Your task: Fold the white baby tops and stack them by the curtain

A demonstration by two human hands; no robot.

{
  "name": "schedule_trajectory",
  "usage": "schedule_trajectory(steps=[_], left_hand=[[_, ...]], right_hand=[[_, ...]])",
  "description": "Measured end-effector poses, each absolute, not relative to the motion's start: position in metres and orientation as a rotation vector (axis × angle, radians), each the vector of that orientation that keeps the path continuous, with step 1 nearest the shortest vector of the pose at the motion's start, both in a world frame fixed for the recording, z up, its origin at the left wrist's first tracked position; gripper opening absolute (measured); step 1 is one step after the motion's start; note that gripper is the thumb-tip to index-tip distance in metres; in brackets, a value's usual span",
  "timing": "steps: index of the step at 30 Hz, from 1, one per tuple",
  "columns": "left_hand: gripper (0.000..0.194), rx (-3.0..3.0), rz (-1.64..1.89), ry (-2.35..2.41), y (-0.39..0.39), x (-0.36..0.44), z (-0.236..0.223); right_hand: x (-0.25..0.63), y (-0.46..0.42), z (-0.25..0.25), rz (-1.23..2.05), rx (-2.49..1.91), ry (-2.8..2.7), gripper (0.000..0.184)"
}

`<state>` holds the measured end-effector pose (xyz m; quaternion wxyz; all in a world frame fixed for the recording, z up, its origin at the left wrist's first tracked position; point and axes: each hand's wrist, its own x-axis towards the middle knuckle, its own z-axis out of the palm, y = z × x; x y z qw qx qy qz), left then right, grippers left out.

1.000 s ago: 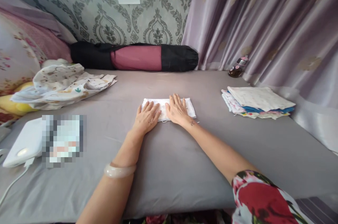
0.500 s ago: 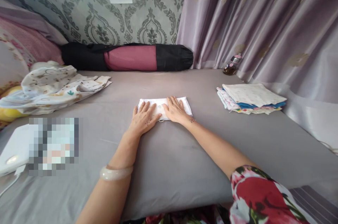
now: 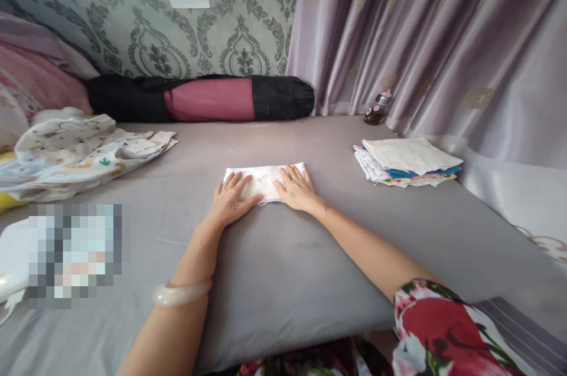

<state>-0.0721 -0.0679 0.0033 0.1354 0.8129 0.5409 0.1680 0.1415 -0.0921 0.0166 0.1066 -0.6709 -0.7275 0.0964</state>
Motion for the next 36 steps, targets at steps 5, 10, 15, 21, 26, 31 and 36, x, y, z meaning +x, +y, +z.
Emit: schedule_trajectory(steps=[5, 10, 15, 21, 26, 31, 36], left_hand=[[0.054, 2.025, 0.728, 1.853, -0.05, -0.087, 0.011], [0.039, 1.661, 0.696, 1.966, -0.034, -0.102, 0.022], [0.022, 1.476, 0.649, 1.919, -0.026, -0.098, 0.027], [0.023, 1.381, 0.594, 1.901, -0.028, -0.091, 0.041], [0.024, 1.522, 0.464, 1.959, -0.034, -0.087, 0.06], [0.019, 1.837, 0.164, 1.997, -0.033, -0.076, 0.081], [0.031, 1.867, 0.314, 1.891, -0.029, -0.06, 0.099]], right_hand=[[0.182, -0.07, 0.038, 0.55, -1.979, -1.843, 0.046], [0.226, -0.064, 0.041, 0.609, -2.288, -1.561, 0.03], [0.222, -0.067, 0.036, 0.619, -2.321, -1.572, 0.027], [0.207, -0.066, 0.037, 0.666, -2.276, -1.583, 0.019], [0.204, -0.069, 0.034, 0.716, -2.217, -1.547, 0.023], [0.203, -0.079, 0.033, 0.766, -2.157, -1.544, 0.018], [0.219, -0.089, 0.043, 0.784, -2.056, -1.521, 0.015]])
